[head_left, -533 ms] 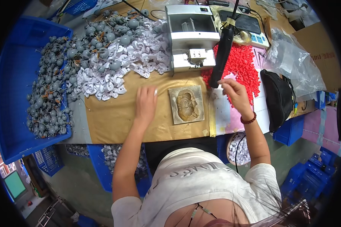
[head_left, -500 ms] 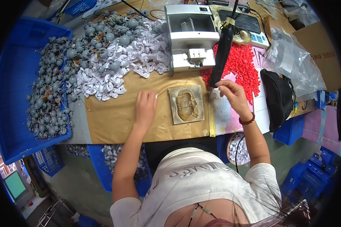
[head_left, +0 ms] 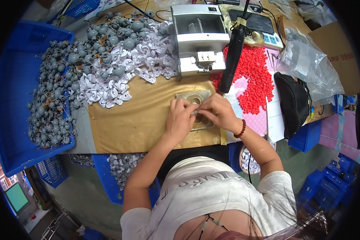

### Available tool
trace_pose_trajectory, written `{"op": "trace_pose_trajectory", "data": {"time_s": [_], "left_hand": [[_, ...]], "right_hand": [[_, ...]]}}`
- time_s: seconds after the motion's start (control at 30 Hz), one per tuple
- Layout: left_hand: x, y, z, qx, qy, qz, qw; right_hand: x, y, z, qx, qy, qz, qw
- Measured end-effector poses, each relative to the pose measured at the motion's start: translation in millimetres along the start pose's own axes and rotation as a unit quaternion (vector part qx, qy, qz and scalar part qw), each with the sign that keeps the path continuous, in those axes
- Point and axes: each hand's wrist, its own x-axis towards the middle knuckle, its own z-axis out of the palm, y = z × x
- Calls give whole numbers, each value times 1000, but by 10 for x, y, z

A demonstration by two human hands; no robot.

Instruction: Assemble small plastic components using an electric screwdriver and an assembly jig on a production line.

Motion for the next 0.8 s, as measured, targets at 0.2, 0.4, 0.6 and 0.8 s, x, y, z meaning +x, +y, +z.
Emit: {"op": "trace_pose_trajectory", "data": {"time_s": [0.2,0.4,0.6,0.8], "left_hand": [[95,-238,-158,-72,19,-82,994],[559,-926,-995,289,227,-68,927],[689,-1202,-1444,333,167,-154,915],[713,-337,-1778,81,296,15,952]], "right_hand": [[-13,109,147,-159,-78,-121,977],[-134,-32,212,-225,-60,-99,967],[-154,9,252,-187,-40,-53,980],[-58,-1,139,-142,-52,-7,988]]}}
